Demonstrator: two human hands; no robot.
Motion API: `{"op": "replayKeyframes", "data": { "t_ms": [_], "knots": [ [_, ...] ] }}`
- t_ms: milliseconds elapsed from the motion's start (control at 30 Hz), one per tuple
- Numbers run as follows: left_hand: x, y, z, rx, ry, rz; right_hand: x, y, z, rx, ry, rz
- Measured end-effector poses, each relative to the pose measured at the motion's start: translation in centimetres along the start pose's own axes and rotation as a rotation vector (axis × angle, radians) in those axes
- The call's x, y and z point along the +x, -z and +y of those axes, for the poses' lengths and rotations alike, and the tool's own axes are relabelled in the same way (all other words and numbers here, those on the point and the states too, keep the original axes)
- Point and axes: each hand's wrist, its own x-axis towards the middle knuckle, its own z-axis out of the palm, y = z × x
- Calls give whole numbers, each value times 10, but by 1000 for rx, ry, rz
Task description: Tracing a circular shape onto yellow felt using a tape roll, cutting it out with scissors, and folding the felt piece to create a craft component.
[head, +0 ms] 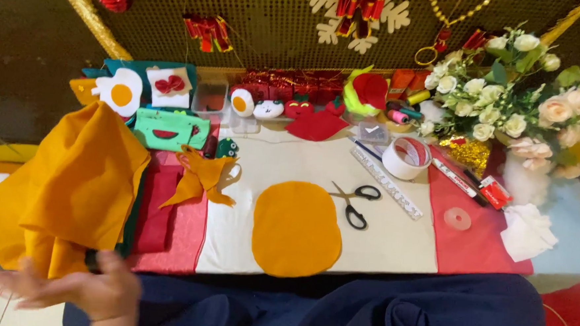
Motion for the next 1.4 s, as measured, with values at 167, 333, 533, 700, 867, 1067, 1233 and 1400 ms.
{"op": "replayKeyframes", "data": {
  "t_ms": [167,333,533,700,867,1067,1233,1400],
  "knots": [
    [-36,-41,119,-217,-156,-802,59,-55,31,32,-86,-50],
    [-100,-84,143,56,-594,-958,147,-144,99,-393,114,-132],
    [-73,-63,137,-239,-540,-1257,167,-167,141,-853,441,-162],
    [-79,-48,103,-506,-720,-988,152,-172,156,-782,788,79],
    [-78,-44,110,-617,-711,-814,150,-182,165,-789,918,228],
    [-78,-42,109,-664,-760,-793,150,-184,159,-722,987,231],
    [-74,-41,111,-726,-759,-750,150,-182,158,-741,1013,238],
    [-79,-40,110,-776,-723,-782,147,-185,152,-798,1080,271]
  ]
}}
